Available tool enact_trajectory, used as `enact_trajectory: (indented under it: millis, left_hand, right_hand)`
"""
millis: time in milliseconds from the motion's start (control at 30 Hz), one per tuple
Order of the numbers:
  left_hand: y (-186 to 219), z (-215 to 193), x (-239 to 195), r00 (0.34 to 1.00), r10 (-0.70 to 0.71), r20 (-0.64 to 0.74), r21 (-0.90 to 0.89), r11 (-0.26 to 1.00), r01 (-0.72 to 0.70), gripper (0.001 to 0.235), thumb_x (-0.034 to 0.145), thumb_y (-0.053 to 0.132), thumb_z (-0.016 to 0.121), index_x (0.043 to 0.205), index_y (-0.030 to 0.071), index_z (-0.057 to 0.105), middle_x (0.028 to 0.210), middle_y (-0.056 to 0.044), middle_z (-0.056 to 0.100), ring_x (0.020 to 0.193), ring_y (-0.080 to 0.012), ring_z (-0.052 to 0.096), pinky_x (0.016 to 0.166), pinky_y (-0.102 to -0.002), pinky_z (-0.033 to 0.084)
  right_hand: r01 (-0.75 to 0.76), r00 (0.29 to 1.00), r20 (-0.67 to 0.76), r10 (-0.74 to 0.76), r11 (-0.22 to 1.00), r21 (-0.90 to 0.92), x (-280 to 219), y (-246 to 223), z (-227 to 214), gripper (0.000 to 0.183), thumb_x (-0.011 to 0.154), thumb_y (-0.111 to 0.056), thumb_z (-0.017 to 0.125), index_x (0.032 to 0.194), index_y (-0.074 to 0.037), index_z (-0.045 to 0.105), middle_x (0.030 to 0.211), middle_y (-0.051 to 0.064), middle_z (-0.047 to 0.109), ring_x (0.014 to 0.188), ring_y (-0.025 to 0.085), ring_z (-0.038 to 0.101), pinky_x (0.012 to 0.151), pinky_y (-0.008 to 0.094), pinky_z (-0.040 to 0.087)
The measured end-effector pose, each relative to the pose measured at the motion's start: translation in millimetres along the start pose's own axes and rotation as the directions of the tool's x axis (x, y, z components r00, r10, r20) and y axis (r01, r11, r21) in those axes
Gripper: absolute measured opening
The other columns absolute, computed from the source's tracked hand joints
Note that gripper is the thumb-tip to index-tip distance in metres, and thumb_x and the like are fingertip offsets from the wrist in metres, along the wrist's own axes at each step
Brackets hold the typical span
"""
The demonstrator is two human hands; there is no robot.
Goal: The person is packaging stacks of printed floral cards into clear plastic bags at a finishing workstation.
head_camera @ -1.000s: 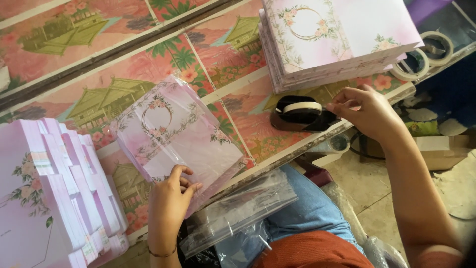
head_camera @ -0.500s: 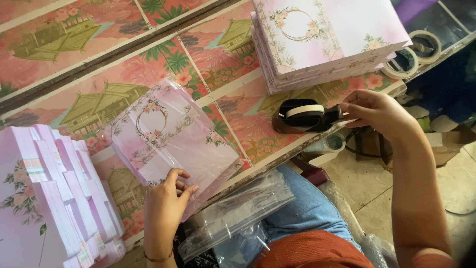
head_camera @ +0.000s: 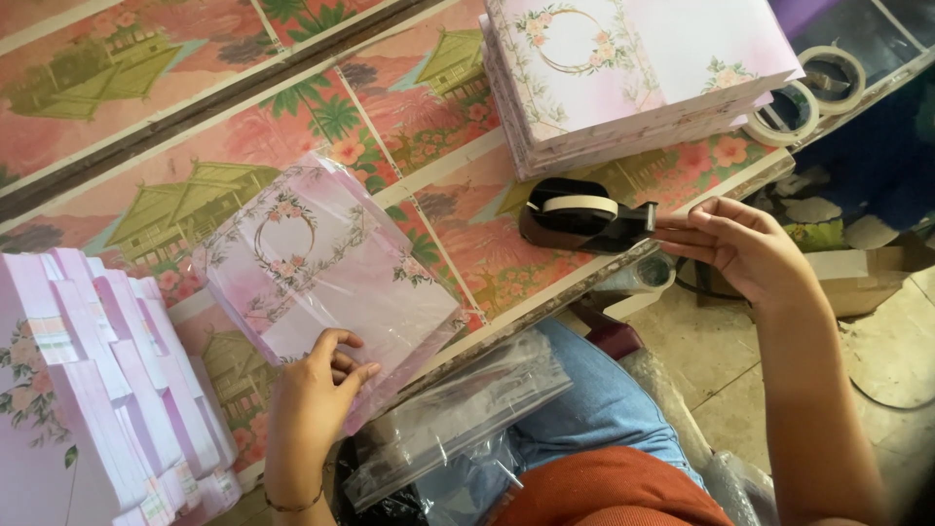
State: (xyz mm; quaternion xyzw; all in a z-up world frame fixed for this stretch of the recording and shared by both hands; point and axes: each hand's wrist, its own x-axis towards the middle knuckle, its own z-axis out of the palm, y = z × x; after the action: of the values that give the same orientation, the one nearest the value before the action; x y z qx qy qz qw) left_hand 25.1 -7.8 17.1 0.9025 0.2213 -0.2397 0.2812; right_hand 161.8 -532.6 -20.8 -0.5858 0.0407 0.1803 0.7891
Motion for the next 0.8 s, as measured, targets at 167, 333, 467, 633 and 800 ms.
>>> enact_trajectory:
  millis: [167, 333, 467, 633, 800]
  left_hand:
    - [-2.4, 2.3, 0.7, 0.999, 0.031, -0.034, 0.016, 0.999, -0.03, 0.031, 0.092, 0.035, 0.085, 0.119, 0.027, 0.072, 0.085, 0.009, 0.085, 0.083, -0.0071, 0.083, 0.08, -0.025, 0.062]
    - [4.5, -4.0, -1.6, 1.0, -0.025, -0.018, -0.011, 1.0, 0.025, 0.031, 0.092, 0.036, 0.086, 0.119, 0.028, 0.072, 0.084, 0.009, 0.085, 0.084, -0.0067, 0.083, 0.08, -0.025, 0.058]
    - [-11.4, 3.1, 9.3, 0.998, -0.036, -0.051, -0.004, 0.999, 0.036, 0.035, 0.084, 0.04, 0.094, 0.107, 0.026, 0.071, 0.086, 0.009, 0.088, 0.083, -0.0055, 0.082, 0.082, -0.023, 0.059]
    - [-22.6, 7.0, 20.7, 0.995, -0.039, -0.088, 0.018, 0.999, 0.04, 0.044, 0.076, 0.045, 0.099, 0.096, 0.024, 0.067, 0.082, 0.011, 0.088, 0.076, -0.0083, 0.08, 0.073, -0.027, 0.055]
    - [-28.1, 5.5, 14.1, 0.991, 0.097, -0.093, -0.067, 0.992, -0.103, 0.037, 0.08, 0.023, 0.096, 0.095, 0.021, 0.062, 0.083, 0.009, 0.085, 0.081, -0.0074, 0.082, 0.081, -0.027, 0.058]
  right_hand:
    - [-0.051, 0.994, -0.098, 0.049, 0.999, -0.018, 11.3, 22.0, -15.1, 0.017, 0.109, -0.009, 0.06, 0.108, 0.006, 0.069, 0.127, 0.031, 0.075, 0.121, 0.045, 0.076, 0.107, 0.052, 0.065]
    - [-0.22, 0.956, -0.238, 0.17, 0.954, -0.205, 28.9, 47.3, -22.3, 0.027, 0.1, -0.013, 0.074, 0.116, 0.008, 0.073, 0.101, 0.024, 0.079, 0.096, 0.037, 0.082, 0.073, 0.036, 0.065]
    - [-0.297, 0.941, -0.252, 0.228, 0.912, -0.284, 41.3, 51.7, -28.2, 0.025, 0.097, -0.018, 0.08, 0.113, 0.001, 0.076, 0.085, 0.015, 0.078, 0.081, 0.023, 0.079, 0.063, 0.029, 0.06]
    - [-0.302, 0.942, -0.268, 0.205, 0.864, -0.402, 39.7, 39.2, -18.3, 0.02, 0.099, -0.017, 0.08, 0.107, 0.001, 0.077, 0.083, 0.013, 0.076, 0.08, 0.02, 0.079, 0.061, 0.027, 0.057]
    - [-0.274, 0.947, -0.278, 0.161, 0.856, -0.438, 42.9, 45.2, -29.0, 0.027, 0.098, -0.016, 0.079, 0.115, 0.005, 0.077, 0.091, 0.017, 0.077, 0.082, 0.025, 0.079, 0.067, 0.031, 0.061]
